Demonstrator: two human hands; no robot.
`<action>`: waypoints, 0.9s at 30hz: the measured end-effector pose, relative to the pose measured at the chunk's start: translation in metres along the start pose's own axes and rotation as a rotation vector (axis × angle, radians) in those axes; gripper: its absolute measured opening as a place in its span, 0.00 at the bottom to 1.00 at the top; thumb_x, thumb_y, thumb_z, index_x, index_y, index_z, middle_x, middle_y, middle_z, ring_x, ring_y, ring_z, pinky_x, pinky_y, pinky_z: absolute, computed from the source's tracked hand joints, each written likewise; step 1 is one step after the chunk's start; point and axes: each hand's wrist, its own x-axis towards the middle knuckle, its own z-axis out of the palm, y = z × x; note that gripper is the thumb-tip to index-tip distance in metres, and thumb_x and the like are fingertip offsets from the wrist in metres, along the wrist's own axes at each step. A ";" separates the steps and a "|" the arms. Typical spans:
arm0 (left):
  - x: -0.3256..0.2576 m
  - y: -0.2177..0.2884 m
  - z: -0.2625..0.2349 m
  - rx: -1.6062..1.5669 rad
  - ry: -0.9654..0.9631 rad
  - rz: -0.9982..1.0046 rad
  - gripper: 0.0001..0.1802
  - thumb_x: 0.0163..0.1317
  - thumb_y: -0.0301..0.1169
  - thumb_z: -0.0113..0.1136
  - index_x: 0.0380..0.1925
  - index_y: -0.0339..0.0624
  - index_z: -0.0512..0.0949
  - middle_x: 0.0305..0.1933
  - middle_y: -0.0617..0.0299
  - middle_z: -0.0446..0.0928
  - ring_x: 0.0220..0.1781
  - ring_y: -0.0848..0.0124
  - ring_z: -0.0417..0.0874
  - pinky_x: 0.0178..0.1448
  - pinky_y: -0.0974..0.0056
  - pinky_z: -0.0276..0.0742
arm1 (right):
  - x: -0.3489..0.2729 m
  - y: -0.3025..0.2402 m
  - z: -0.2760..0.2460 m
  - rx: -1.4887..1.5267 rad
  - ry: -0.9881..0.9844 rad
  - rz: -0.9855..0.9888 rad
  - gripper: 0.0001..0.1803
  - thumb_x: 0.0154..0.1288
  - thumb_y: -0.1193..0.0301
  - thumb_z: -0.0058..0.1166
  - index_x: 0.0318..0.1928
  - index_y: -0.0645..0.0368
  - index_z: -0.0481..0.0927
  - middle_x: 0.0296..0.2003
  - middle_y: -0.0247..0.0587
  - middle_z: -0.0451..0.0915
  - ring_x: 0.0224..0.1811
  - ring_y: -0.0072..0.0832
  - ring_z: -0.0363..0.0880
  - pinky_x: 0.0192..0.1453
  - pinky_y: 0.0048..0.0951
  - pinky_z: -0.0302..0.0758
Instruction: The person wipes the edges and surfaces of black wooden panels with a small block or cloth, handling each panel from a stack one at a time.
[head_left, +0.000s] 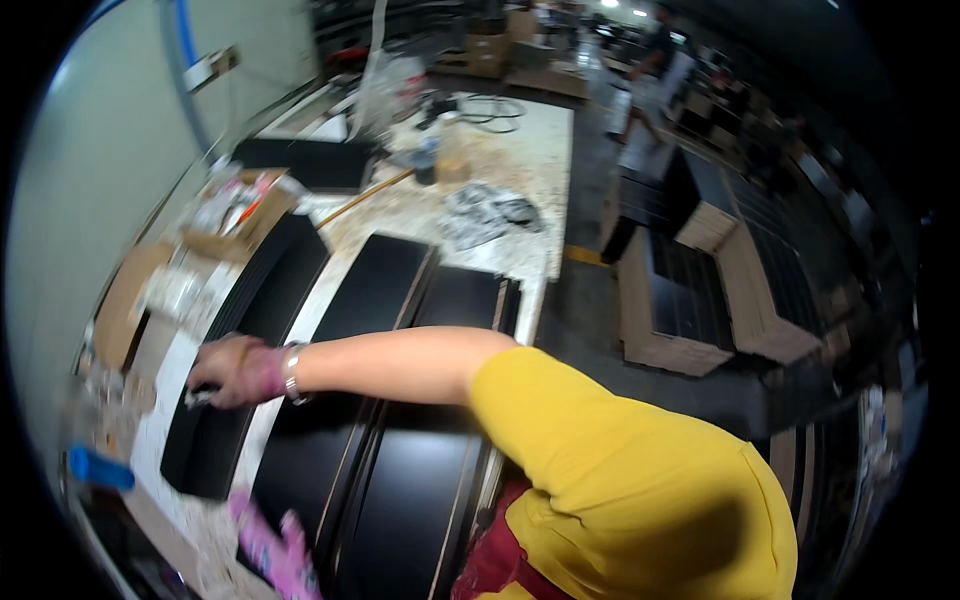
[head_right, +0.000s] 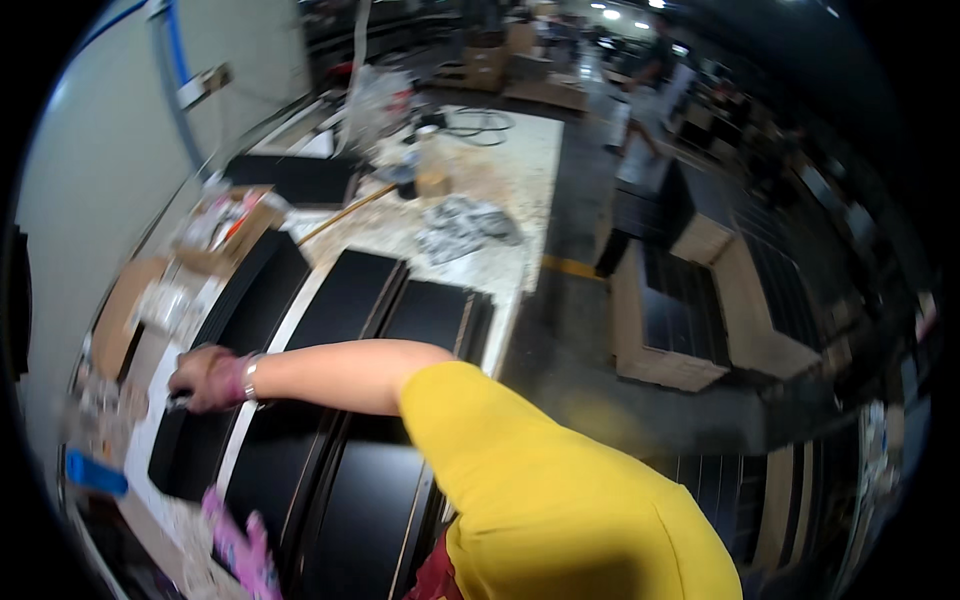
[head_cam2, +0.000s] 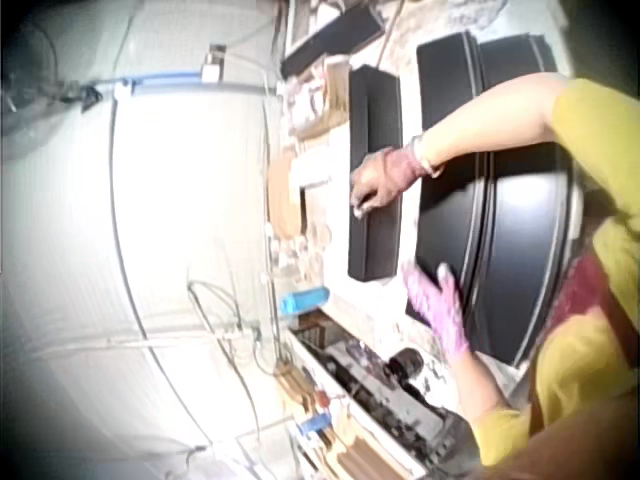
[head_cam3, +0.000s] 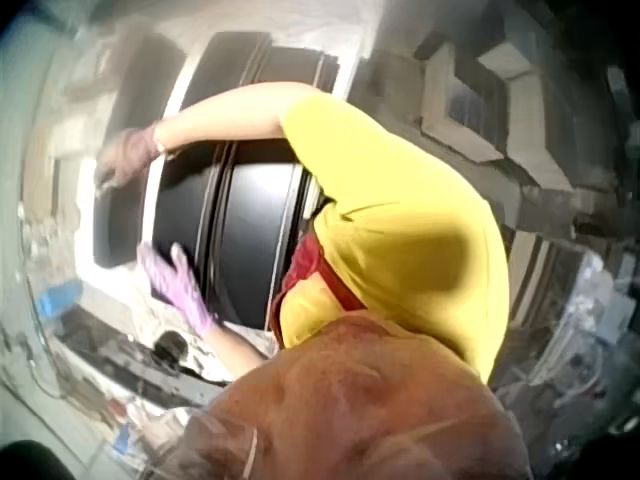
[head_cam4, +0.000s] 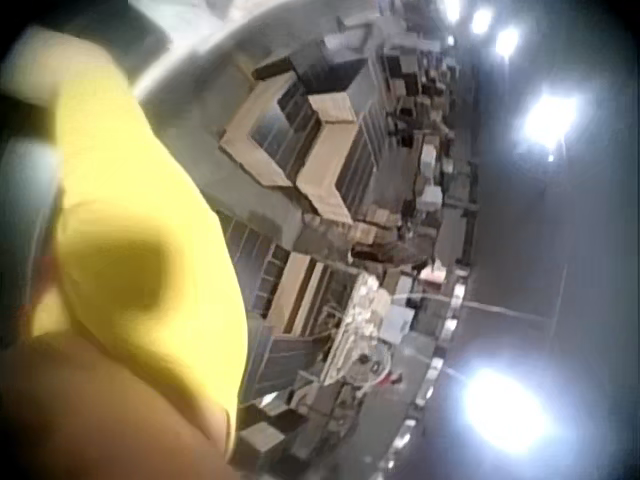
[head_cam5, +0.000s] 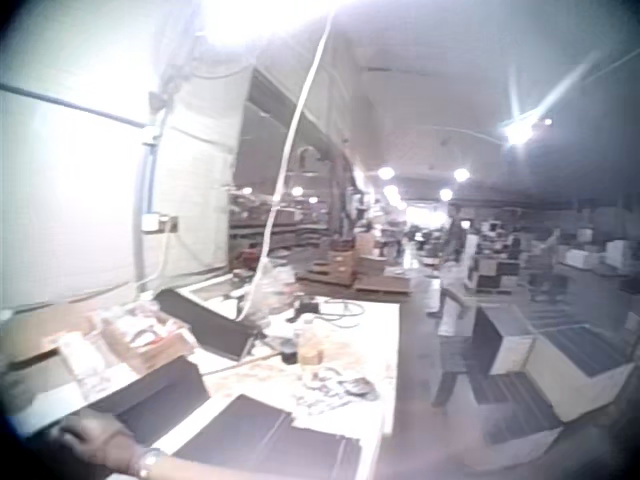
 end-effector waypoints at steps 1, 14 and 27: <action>-0.003 0.006 -0.005 -0.587 0.092 -0.135 0.35 0.76 0.52 0.41 0.78 0.50 0.55 0.80 0.45 0.53 0.81 0.49 0.51 0.83 0.40 0.38 | -0.043 0.034 -0.049 -0.031 0.109 0.127 0.23 0.53 0.62 0.61 0.52 0.51 0.84 0.40 0.50 0.81 0.47 0.45 0.82 0.53 0.40 0.79; 0.018 -0.029 0.021 0.218 0.026 0.118 0.27 0.80 0.44 0.34 0.75 0.51 0.63 0.80 0.47 0.54 0.80 0.45 0.54 0.81 0.43 0.49 | -0.259 0.211 -0.180 0.651 0.747 0.773 0.23 0.54 0.65 0.68 0.50 0.61 0.86 0.44 0.40 0.86 0.45 0.25 0.82 0.52 0.23 0.77; -0.010 -0.013 0.004 0.144 0.092 -0.140 0.27 0.80 0.43 0.35 0.74 0.50 0.64 0.80 0.46 0.55 0.79 0.45 0.56 0.81 0.44 0.53 | -0.245 0.203 -0.185 0.698 0.577 0.420 0.27 0.62 0.65 0.66 0.57 0.69 0.80 0.51 0.45 0.83 0.52 0.30 0.81 0.59 0.29 0.77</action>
